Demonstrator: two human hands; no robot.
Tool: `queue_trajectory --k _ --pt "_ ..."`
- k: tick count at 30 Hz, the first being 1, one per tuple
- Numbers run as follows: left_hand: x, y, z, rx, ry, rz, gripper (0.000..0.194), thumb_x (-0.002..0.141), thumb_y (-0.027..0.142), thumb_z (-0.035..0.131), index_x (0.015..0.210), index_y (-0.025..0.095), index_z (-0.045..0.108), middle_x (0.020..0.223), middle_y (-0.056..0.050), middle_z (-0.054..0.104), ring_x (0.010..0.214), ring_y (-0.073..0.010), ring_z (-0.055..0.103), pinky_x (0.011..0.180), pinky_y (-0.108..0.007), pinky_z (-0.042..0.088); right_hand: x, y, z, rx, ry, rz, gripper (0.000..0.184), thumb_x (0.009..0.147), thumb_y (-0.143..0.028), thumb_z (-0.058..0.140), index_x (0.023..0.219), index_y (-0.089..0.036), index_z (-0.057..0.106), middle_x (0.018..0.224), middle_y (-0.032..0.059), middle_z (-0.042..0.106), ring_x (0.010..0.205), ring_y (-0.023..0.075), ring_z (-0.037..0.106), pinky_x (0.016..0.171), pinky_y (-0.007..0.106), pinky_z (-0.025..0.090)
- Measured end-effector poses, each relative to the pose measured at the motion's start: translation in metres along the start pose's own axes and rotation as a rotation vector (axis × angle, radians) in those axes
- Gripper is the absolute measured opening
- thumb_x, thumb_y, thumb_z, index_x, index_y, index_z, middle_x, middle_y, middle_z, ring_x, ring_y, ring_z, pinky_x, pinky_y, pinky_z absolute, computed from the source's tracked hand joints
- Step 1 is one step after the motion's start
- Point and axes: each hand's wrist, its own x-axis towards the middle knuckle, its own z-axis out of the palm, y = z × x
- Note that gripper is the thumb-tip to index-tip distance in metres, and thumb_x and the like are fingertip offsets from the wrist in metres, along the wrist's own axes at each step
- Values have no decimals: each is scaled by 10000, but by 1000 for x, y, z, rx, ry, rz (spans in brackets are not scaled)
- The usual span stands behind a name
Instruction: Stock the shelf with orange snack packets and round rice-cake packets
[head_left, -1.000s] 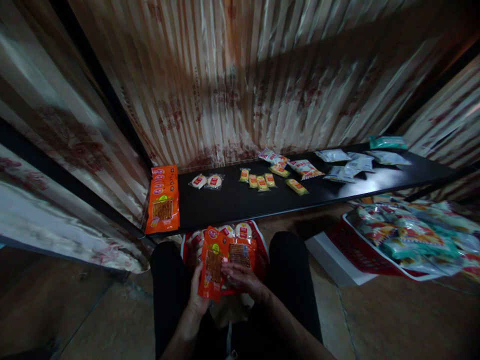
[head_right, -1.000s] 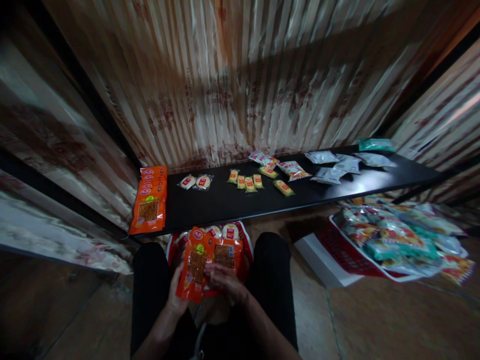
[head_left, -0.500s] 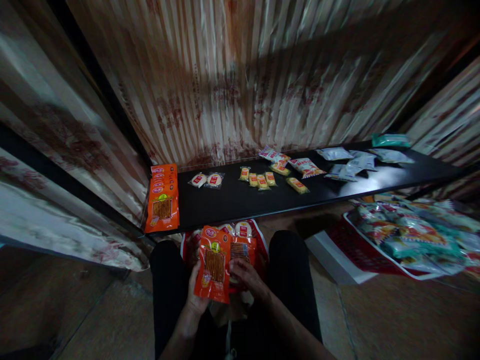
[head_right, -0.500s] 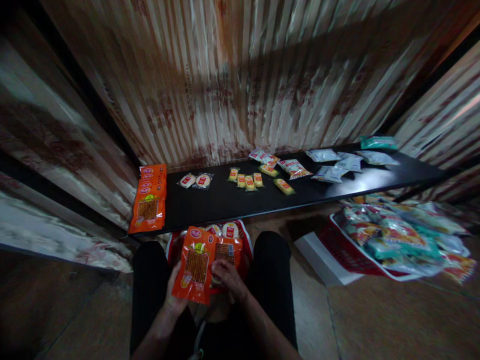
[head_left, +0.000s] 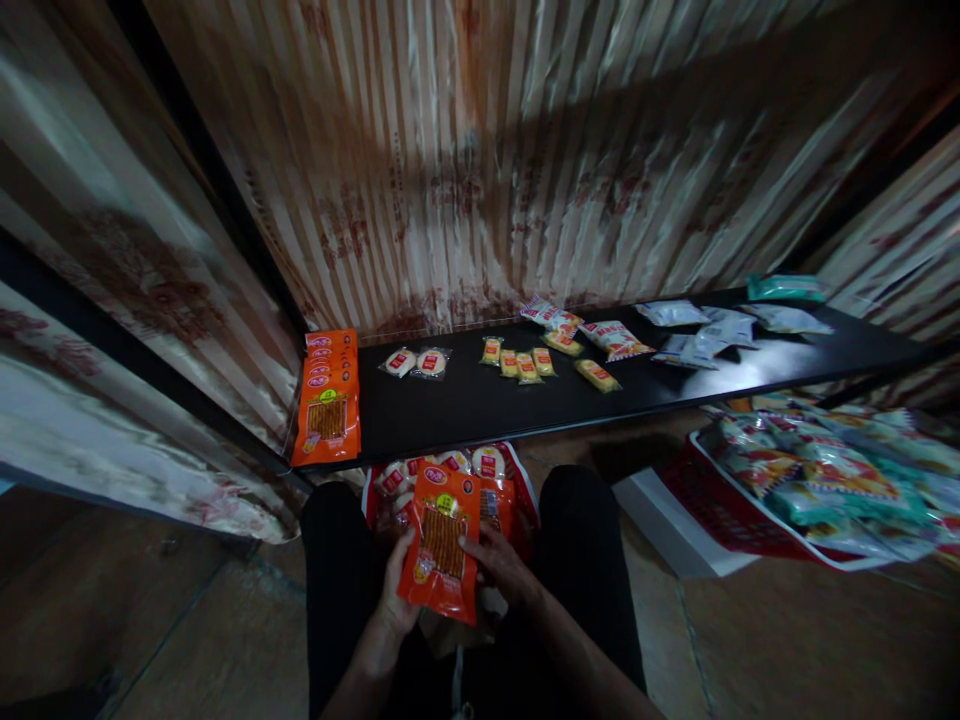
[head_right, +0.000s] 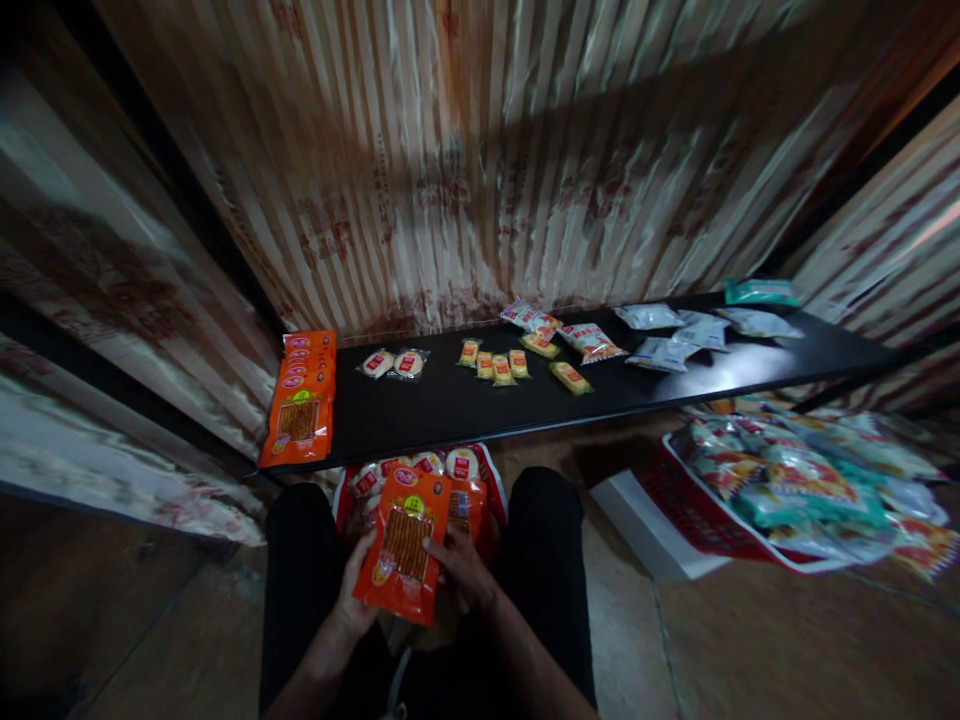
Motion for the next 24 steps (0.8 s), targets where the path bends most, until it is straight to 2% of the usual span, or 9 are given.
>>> queue_trajectory --k 4,8,11,16,24 --pt "-1 1 0 3 -20 -57 373 547 369 754 820 132 663 800 -111 718 996 -329 622 916 -420 457 -5 -4 0 33 -93 19 428 533 -493 797 764 -158 667 618 -4 648 523 120 550 498 242 407" --pt "-5 4 3 -39 -79 -90 332 578 331 727 830 125 664 814 -110 719 981 -317 630 902 -413 467 -9 -7 0 102 -197 25 442 550 -472 798 847 -160 699 773 54 713 694 218 650 686 365 490" --pt "-7 6 6 -54 -105 -114 350 601 326 700 872 108 664 844 -112 719 979 -313 631 883 -413 478 -9 -8 1 168 -231 23 468 559 -456 800 904 -155 703 839 85 726 753 262 674 775 432 489" --pt "-5 5 7 -65 -146 -120 344 587 316 672 873 125 673 860 -103 722 973 -323 628 868 -415 477 -9 -9 0 226 -227 23 423 590 -430 795 904 -160 712 891 104 733 870 296 673 872 463 461" --pt "-2 2 5 -86 -119 -155 380 587 299 661 922 117 657 878 -115 717 961 -334 631 865 -443 467 -1 0 -9 298 -250 67 431 680 -435 735 978 -127 688 923 139 729 964 320 653 950 515 399"
